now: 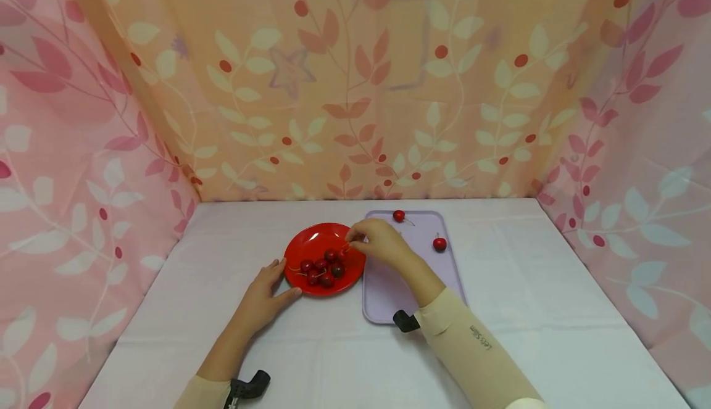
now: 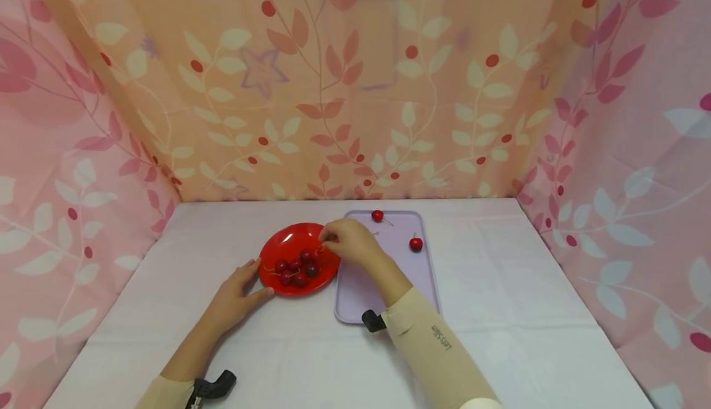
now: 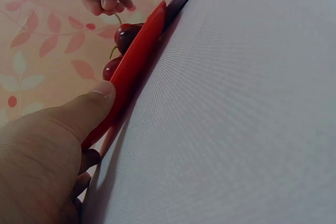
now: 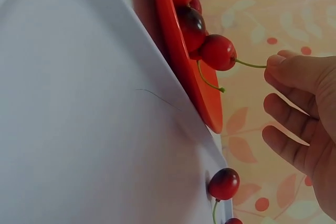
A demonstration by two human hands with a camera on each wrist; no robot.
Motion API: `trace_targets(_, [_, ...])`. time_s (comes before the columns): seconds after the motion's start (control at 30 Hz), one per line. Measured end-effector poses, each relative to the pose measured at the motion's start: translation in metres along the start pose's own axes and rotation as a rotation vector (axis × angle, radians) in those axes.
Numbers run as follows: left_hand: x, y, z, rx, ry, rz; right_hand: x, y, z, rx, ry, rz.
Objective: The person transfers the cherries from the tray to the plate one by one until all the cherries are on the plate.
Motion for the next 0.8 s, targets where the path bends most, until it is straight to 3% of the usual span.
trace_targets(0.23, [-0.001,0.0,0.0,0.002,-0.001,-0.01,-0.004,0.01,-0.003,0.023,0.024,-0.031])
trace_targets(0.8, [0.0,-0.001,-0.001,0.005,0.002,-0.005,-0.005,0.02,-0.004,0.083,0.039,0.034])
Point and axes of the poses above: each hand's wrist, its own z-axis away from the middle knuckle, its own y-axis out of the palm, x = y × z, the point moved 6 cm from there along -z, towards the middle knuckle, and after that the axes turned 3 degrees about x, right-handed, at the moved point
